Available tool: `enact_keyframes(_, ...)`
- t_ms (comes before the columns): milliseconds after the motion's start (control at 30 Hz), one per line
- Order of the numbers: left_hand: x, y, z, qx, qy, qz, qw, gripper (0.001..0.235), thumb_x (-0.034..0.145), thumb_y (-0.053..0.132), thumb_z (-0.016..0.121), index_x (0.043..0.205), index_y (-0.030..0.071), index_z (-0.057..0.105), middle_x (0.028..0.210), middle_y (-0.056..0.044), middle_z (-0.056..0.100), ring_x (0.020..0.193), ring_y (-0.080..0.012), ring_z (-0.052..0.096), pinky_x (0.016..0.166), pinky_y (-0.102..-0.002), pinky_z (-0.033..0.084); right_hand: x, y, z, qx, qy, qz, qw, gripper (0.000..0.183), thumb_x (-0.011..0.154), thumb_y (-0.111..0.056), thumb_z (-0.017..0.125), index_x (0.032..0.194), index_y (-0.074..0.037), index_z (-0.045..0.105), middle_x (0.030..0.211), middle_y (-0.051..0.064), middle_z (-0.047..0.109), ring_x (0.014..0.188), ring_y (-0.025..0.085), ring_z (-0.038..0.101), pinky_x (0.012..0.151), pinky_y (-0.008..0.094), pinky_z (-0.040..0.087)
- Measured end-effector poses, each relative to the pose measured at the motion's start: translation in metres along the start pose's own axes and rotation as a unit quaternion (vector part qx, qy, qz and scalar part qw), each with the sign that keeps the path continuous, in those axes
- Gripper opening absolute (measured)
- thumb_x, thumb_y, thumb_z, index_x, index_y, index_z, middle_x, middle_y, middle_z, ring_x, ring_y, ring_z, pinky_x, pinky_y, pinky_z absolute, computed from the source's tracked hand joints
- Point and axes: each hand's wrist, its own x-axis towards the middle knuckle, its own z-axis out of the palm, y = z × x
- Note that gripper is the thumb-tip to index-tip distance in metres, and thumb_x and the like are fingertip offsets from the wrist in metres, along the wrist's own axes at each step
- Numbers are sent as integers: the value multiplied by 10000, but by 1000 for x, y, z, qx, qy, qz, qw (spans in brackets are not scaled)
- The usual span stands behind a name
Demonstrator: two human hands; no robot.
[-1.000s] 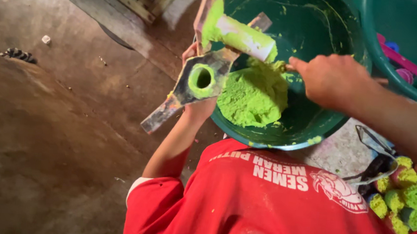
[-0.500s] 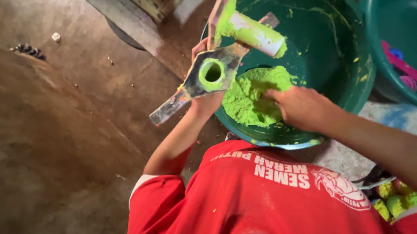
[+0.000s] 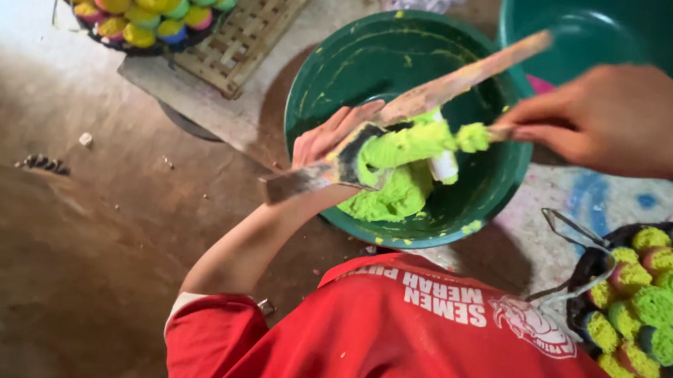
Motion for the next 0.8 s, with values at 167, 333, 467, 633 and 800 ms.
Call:
enact_keyframes(167,5,16,42,-28,9,76,997,635,811,351,828,1346,107,589,1325,-133,667,1178,-305,665,971,-407,540,-2,-84,25,-315,256,-132,904,113,894,-269,602,962,-214,673,671,-32,615,585,135,686,447,293,512)
enact_keyframes(333,-1,22,28,-135,-38,10,990,574,891,332,811,1380,122,596,1289,-116,708,1184,-262,704,1011,-373,549,-53,-94,26,-179,255,-178,933,217,857,-211,649,1050,-113,664,811,23,606,621,169,634,467,307,494)
enact_keyframes(467,6,20,-5,-55,-79,-97,991,483,885,372,775,1305,166,656,1172,-83,749,1086,-244,731,916,-360,574,-86,-66,-5,-191,146,-66,969,214,918,-234,652,1121,-166,664,813,-17,625,659,135,680,560,284,556)
enact_keyframes(633,4,27,11,-61,35,78,994,840,681,297,878,1432,116,547,1294,-130,671,1107,-332,677,905,-375,567,-31,-111,12,-258,239,-125,928,78,864,-183,632,904,-116,632,752,16,632,603,156,694,473,276,549)
enact_keyframes(800,0,15,14,-67,76,-1,995,646,833,269,852,1414,156,596,1318,-70,694,1141,-252,728,960,-357,590,-48,-101,12,-165,218,-134,952,146,859,-174,634,981,-95,650,797,36,639,604,157,688,454,299,534)
